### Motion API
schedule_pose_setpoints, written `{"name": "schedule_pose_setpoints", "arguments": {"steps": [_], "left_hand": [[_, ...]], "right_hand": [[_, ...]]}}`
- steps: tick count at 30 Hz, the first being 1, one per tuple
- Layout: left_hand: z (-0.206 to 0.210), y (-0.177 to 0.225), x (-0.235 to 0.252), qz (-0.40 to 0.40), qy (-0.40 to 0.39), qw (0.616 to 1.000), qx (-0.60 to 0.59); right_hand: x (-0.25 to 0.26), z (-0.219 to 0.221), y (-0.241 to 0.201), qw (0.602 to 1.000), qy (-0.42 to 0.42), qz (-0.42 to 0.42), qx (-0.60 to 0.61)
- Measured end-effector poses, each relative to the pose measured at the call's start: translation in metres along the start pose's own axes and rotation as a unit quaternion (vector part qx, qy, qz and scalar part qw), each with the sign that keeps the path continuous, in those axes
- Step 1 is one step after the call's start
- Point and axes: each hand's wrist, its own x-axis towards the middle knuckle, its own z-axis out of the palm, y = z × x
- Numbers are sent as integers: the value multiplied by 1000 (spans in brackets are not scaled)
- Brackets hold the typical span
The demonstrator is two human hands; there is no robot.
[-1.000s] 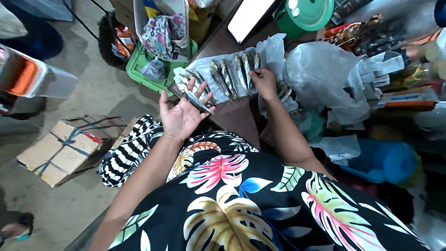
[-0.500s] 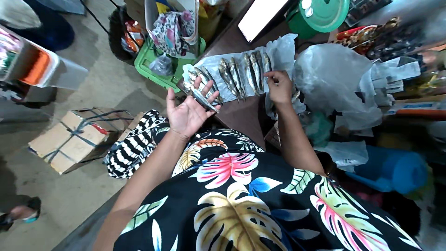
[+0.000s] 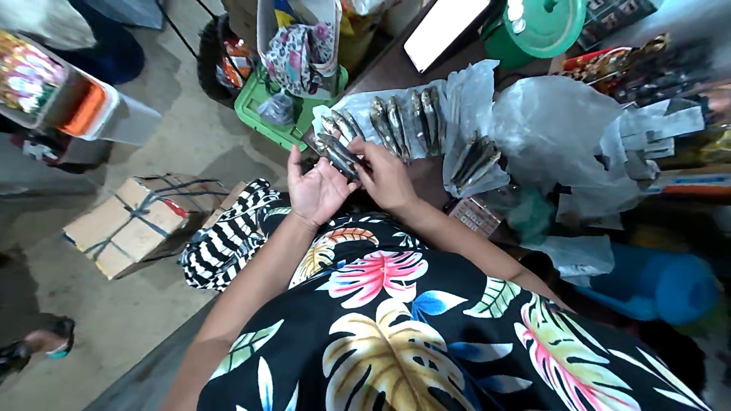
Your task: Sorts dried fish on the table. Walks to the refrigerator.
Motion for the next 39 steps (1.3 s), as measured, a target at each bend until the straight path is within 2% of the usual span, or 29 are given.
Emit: {"name": "schedule_pose_setpoints", "arguments": {"steps": [4, 10, 14, 16, 19, 21, 24, 26, 30, 34, 39], "left_hand": [[-6, 0, -3, 5, -7, 1000, -5], [-6, -1, -7, 9, 5, 1000, -15], [-2, -2, -8, 4, 18, 1000, -9], [1, -3, -8, -1, 31, 999, 12], [2, -1, -9, -17, 14, 997, 74], [-1, 2, -9, -22, 4, 996, 87], [-7, 10, -16, -4, 4, 997, 82], [-13, 15, -22, 15, 8, 996, 88], [-23, 23, -36, 40, 41, 993, 100], [-26, 28, -50, 62, 50, 990, 118], [-30, 34, -56, 83, 60, 990, 102]], "right_hand": [[-7, 12, 3, 997, -8, -55, -52], [-9, 17, 2, 997, -18, -51, -59], [-8, 18, 6, 998, 6, -41, -48], [-6, 11, 5, 999, -9, 22, 32], [-3, -12, 12, 971, -28, 146, 188], [-1, -34, 28, 957, -7, 197, 211], [5, -78, 63, 945, 69, 263, 182], [11, -102, 103, 938, 142, 281, 145], [29, -131, 171, 902, 230, 358, 73], [41, -135, 185, 897, 211, 388, -28], [37, -123, 157, 935, 166, 295, -100]]}}
